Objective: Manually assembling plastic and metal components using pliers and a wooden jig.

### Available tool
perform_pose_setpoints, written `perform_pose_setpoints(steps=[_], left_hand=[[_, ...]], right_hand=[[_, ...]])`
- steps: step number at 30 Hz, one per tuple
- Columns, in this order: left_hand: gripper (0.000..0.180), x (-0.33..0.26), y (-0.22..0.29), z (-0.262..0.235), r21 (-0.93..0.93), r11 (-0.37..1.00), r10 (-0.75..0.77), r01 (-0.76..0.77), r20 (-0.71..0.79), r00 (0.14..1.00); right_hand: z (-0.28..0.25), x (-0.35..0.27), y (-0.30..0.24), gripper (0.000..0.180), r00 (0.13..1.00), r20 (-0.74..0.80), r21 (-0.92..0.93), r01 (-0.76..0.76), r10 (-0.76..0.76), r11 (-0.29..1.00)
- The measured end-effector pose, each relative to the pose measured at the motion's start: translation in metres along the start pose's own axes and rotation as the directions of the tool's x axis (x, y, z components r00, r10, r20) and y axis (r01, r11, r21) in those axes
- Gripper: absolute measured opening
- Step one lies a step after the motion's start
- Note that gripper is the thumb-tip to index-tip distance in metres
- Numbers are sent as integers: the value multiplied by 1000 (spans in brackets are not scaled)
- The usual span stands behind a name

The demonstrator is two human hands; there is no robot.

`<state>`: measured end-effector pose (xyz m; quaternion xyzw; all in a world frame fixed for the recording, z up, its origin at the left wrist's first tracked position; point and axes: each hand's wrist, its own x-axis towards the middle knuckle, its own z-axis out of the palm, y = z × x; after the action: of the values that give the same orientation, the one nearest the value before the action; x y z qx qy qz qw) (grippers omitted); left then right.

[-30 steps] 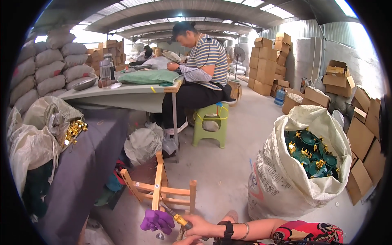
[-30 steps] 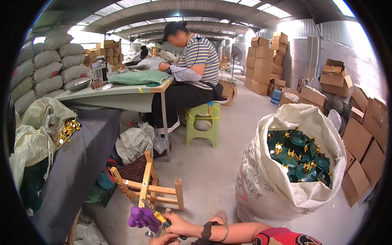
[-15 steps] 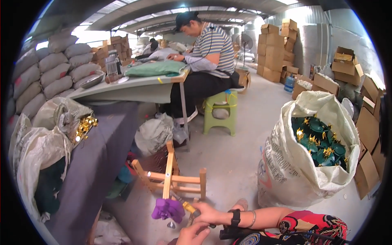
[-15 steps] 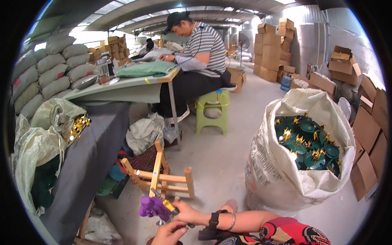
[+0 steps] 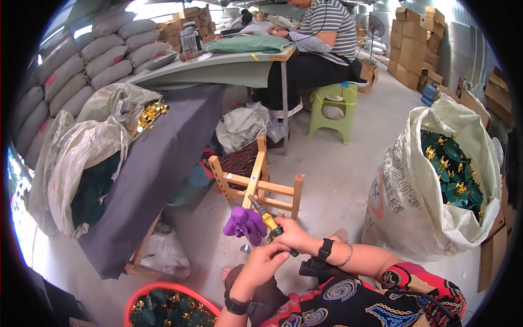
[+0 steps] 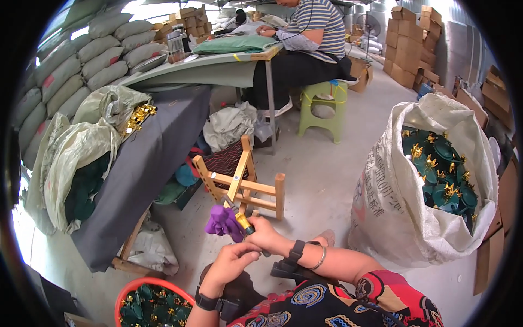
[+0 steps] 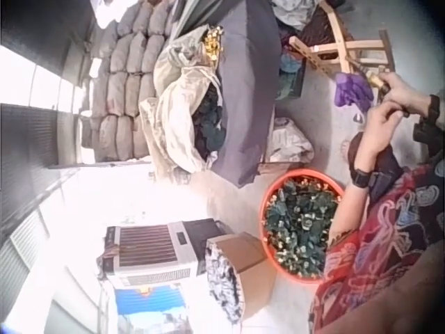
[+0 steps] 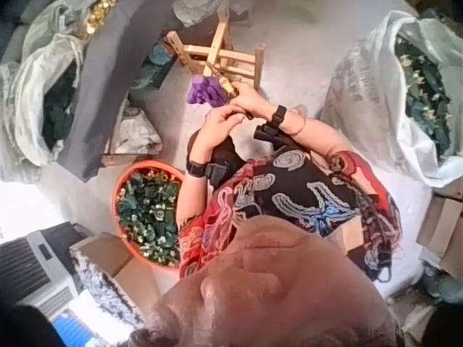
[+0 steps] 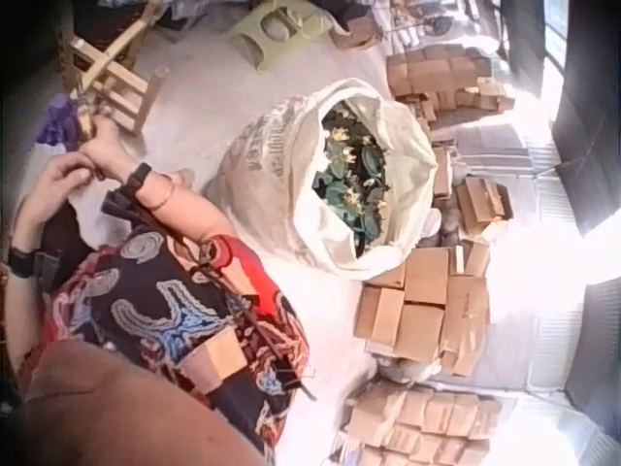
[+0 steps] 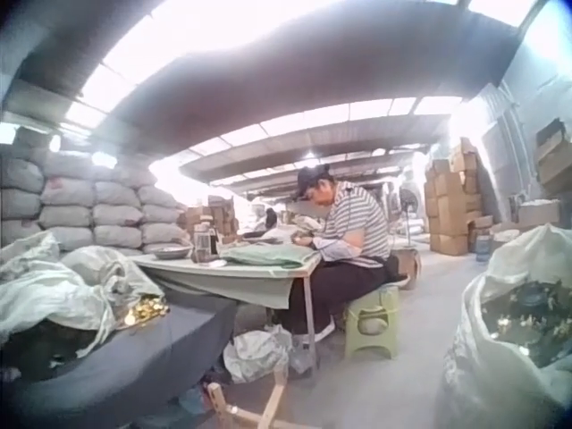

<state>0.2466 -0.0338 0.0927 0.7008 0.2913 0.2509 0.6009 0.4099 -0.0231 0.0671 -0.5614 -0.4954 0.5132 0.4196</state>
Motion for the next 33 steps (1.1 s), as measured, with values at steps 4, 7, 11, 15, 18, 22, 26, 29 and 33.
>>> perform_pose_setpoints(steps=[4, 7, 11, 15, 18, 22, 26, 29, 33], left_hand=[[17, -4, -4, 0, 14, 999, -29, 30, -18, 999], [17, -15, 2, 2, 1, 997, -77, 77, -52, 996], [33, -17, 36, -21, -289, 950, -132, 117, -33, 991], [52, -12, 199, -123, 395, 910, 299, -126, -415, 859], [38, -47, 317, -208, 678, 556, 814, -481, -325, 482], [53, -48, 344, -128, 564, 644, 763, -518, -416, 495], [68, -49, 301, -35, 751, 522, 824, -404, -321, 468], [71, -71, 318, -4, 759, 491, 855, -428, -324, 405], [73, -65, 317, -9, 690, 616, 762, -379, -401, 509]], right_hand=[[3, -2, -4, 31, 1000, 6, -4, -8, 8, 1000], [10, -6, -5, 34, 997, -12, -36, 73, -74, 997], [-1, -9, -2, 41, 1000, 26, -70, 4, -2, 998], [-10, -6, 4, 40, 1000, -25, -44, 7, -8, 999], [2, -17, -21, 38, 999, 39, -45, 34, -32, 998], [7, -4, 3, 40, 981, -58, -66, 180, -184, 981], [-4, -7, 7, 35, 987, -65, -33, 149, -150, 988], [5, -16, -3, 34, 985, -4, -57, 171, -172, 984], [7, -3, 9, 37, 975, -11, -156, 216, -220, 964]])
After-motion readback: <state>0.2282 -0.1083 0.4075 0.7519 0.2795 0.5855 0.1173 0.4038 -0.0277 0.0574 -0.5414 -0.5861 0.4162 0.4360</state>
